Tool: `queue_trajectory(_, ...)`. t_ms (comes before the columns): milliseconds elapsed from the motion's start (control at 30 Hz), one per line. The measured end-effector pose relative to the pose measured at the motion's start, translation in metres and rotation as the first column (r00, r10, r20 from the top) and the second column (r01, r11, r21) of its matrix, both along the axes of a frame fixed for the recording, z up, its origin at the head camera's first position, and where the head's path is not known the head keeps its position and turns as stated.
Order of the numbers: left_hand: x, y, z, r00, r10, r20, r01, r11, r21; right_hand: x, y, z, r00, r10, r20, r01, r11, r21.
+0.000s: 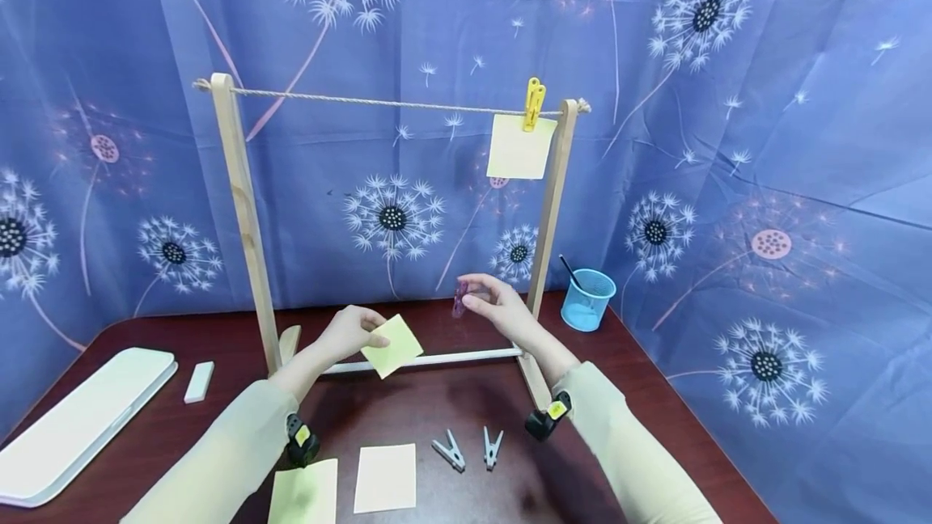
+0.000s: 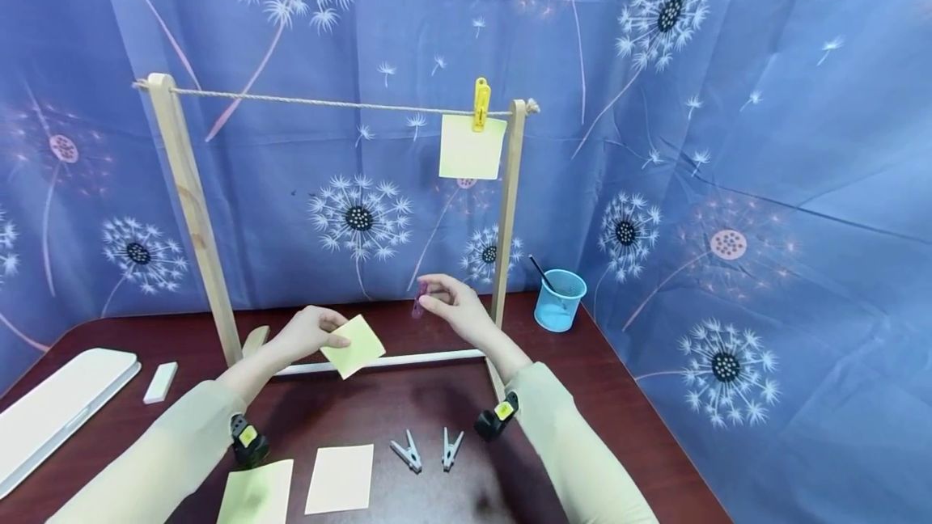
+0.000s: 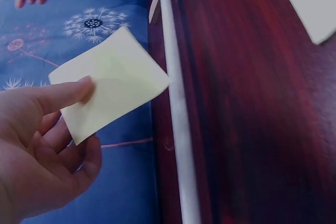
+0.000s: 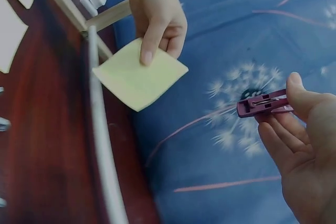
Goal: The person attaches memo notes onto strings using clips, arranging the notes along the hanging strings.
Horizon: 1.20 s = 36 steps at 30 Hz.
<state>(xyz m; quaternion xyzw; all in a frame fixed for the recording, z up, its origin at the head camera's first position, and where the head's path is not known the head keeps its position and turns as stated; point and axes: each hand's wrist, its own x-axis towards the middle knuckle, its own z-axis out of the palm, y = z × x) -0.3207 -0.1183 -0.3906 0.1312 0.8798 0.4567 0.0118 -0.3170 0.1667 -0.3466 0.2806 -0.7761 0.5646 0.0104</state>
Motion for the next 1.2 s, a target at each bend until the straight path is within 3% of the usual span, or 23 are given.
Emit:
queue_trajectory(300,-0.009,0.013,0.031,0.991,0.113,0.077,-0.122,0.983,0.134,-0.001,-0.007,0.061,0.989,-0.016,-0.15,0.029,0.996,0.088)
queue_trajectory(600,-0.01,0.025,0.063,0.981,0.163,0.105,-0.185,0.952,0.244,0.003,-0.018,0.12,0.95,-0.044,-0.31,0.077,0.992,0.095)
queue_trajectory(967,-0.021,0.032,0.098,0.976,0.216,-0.008,-0.202,0.924,0.324,-0.001,-0.029,0.18,0.892,-0.05,-0.45,0.101,0.991,0.09)
queue_trajectory(1100,-0.024,0.035,0.112,0.965,0.256,-0.06,-0.212,0.893,0.397,-0.002,-0.031,0.201,0.864,-0.089,-0.496,0.124,0.992,0.038)
queue_trajectory(1200,-0.027,0.037,0.125,0.955,0.283,-0.084,-0.217,0.866,0.451,-0.002,-0.032,0.216,0.829,-0.134,-0.543,0.16,0.987,0.001)
